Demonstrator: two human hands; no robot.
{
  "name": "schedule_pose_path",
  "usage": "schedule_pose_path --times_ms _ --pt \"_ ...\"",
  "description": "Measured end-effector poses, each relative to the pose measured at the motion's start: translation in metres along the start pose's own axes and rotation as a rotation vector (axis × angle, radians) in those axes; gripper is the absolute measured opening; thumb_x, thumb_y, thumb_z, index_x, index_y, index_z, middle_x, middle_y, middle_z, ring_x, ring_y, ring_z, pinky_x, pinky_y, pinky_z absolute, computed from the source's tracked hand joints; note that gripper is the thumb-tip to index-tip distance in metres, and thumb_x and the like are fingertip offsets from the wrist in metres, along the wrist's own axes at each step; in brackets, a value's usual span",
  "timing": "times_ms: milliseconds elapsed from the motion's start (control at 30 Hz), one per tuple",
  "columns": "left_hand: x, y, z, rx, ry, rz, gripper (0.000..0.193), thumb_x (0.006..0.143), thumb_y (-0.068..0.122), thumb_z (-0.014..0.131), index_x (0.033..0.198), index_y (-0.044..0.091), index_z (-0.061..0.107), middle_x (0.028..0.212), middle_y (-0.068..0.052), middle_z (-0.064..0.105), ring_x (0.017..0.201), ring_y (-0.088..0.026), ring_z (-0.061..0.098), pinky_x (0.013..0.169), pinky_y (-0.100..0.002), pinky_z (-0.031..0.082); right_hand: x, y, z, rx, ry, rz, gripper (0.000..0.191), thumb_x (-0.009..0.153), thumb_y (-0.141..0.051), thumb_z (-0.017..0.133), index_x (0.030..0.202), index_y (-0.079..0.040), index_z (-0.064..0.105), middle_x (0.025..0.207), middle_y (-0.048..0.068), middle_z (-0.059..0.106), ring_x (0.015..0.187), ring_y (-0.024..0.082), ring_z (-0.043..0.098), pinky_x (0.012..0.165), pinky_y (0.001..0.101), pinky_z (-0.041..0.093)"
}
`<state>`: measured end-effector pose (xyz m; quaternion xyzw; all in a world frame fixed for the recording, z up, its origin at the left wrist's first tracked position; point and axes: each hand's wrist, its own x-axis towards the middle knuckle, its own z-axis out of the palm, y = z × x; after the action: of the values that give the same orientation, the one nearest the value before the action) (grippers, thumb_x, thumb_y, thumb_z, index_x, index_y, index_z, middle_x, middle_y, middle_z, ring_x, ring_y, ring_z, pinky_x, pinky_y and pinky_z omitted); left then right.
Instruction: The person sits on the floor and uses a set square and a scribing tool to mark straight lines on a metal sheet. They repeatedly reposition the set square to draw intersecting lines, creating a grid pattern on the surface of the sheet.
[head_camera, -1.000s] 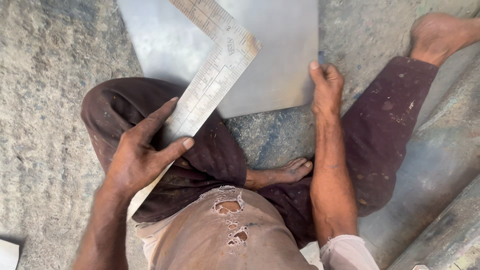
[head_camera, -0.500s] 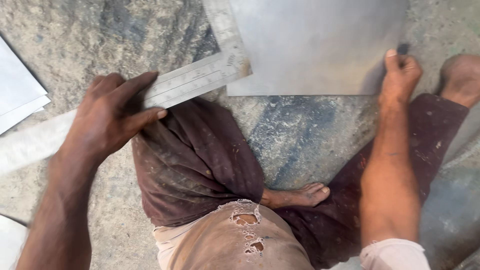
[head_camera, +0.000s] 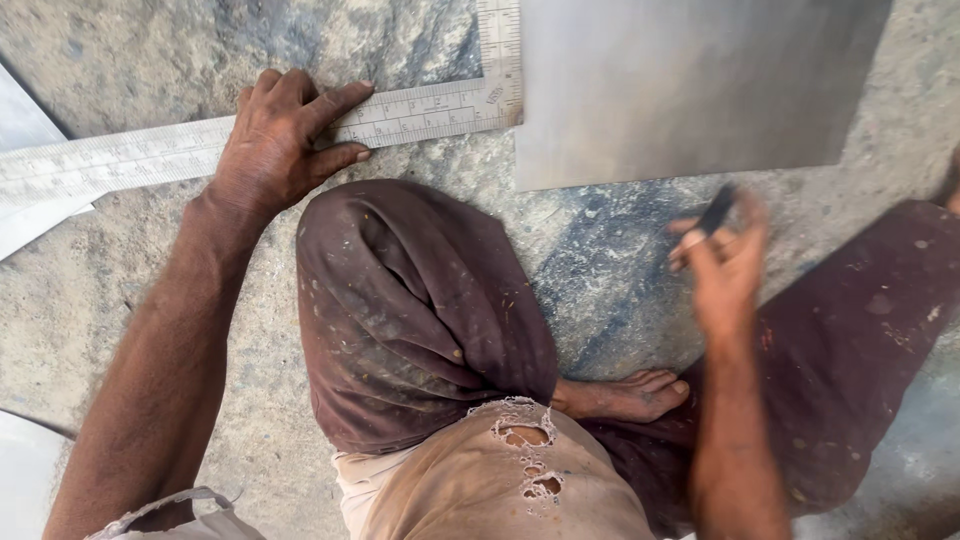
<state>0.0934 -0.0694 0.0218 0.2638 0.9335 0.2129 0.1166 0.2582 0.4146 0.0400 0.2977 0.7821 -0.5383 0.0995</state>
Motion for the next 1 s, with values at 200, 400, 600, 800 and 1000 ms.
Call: schedule_pose_path --times_ms 200,400,600,800,1000 --pt "0.003 -0.015 0.011 0.040 -0.021 0.029 0.063 0.090 0.044 0.086 0.148 0.026 0.067 0.111 -0.010 0.053 0.102 -0.027 0.051 0.096 -0.047 0.048 -0.033 0.036 0.054 0.178 -0.239 0.092 0.068 0.100 0.001 0.053 0.159 -0.008 0.020 0.104 0.018 0.073 0.075 0.015 0.066 0.062 0.0288 0.055" --pt "0.005 -0.021 0.012 0.139 -0.041 0.114 0.062 0.097 0.048 0.083 0.152 0.026 0.064 0.111 -0.010 0.053 0.107 -0.025 0.054 0.097 -0.045 0.050 -0.026 0.042 0.061 0.107 -0.263 -0.057 0.013 0.111 -0.008 0.056 0.122 -0.001 0.060 0.108 0.014 0.074 0.078 0.013 0.066 0.063 0.0275 0.057" --pt "0.008 -0.018 0.005 0.212 -0.057 0.156 0.063 0.097 0.049 0.079 0.154 0.026 0.064 0.111 -0.010 0.054 0.102 -0.023 0.055 0.091 -0.046 0.052 -0.009 -0.004 0.076 -0.019 -0.193 -0.242 0.019 0.116 -0.010 0.054 0.133 -0.002 0.056 0.097 0.010 0.073 0.078 0.012 0.067 0.066 0.0262 0.055" --pt "0.013 -0.009 -0.002 0.238 -0.048 0.178 0.059 0.097 0.050 0.078 0.147 0.021 0.065 0.112 -0.009 0.055 0.103 -0.023 0.057 0.085 -0.044 0.055 0.007 -0.026 0.105 -0.230 -0.194 -0.397 0.022 0.116 -0.008 0.052 0.137 0.000 0.055 0.093 0.011 0.074 0.080 0.016 0.072 0.061 0.0285 0.058" --pt "0.012 -0.007 -0.003 0.230 -0.062 0.170 0.060 0.097 0.050 0.077 0.148 0.019 0.064 0.115 -0.009 0.056 0.105 -0.024 0.058 0.088 -0.042 0.056 0.022 -0.026 0.125 -0.456 -0.173 -0.544 0.038 0.114 -0.004 0.053 0.151 0.001 0.048 0.097 0.014 0.075 0.085 0.021 0.077 0.066 0.0328 0.064"
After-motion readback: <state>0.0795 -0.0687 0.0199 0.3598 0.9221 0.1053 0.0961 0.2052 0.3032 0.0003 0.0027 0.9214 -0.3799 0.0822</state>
